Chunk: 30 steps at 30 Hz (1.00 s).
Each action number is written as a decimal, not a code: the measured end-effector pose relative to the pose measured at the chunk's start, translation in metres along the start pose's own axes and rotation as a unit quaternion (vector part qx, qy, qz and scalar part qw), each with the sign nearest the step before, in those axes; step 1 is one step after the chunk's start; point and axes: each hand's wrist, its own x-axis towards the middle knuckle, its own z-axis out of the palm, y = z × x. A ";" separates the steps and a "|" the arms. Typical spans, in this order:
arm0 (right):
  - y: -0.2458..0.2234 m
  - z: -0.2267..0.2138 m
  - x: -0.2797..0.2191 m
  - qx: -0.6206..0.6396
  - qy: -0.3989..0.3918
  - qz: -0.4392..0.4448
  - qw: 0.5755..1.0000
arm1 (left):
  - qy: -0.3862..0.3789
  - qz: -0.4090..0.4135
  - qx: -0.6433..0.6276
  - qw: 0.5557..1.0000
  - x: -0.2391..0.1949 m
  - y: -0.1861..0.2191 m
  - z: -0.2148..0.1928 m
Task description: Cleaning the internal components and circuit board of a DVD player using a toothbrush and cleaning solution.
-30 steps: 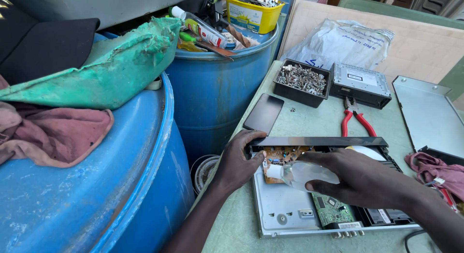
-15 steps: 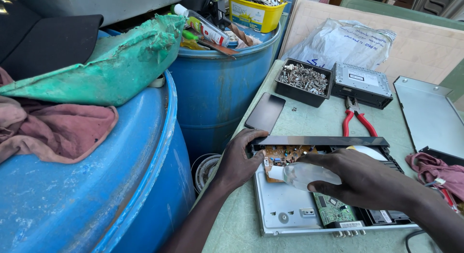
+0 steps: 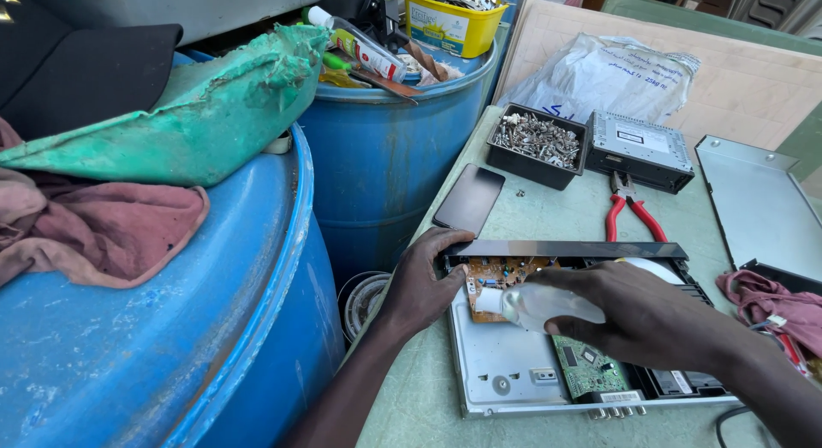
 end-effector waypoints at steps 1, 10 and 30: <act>-0.006 -0.007 0.000 0.001 0.000 -0.002 1.000 | 0.001 -0.001 0.001 1.000 0.000 0.001 0.000; -0.001 -0.003 -0.018 0.265 -0.026 0.199 0.943 | 0.003 -0.007 -0.004 1.000 -0.001 -0.002 -0.002; 0.169 0.001 -0.029 0.424 0.347 0.347 0.761 | -0.030 -0.046 0.035 0.998 0.004 0.016 0.006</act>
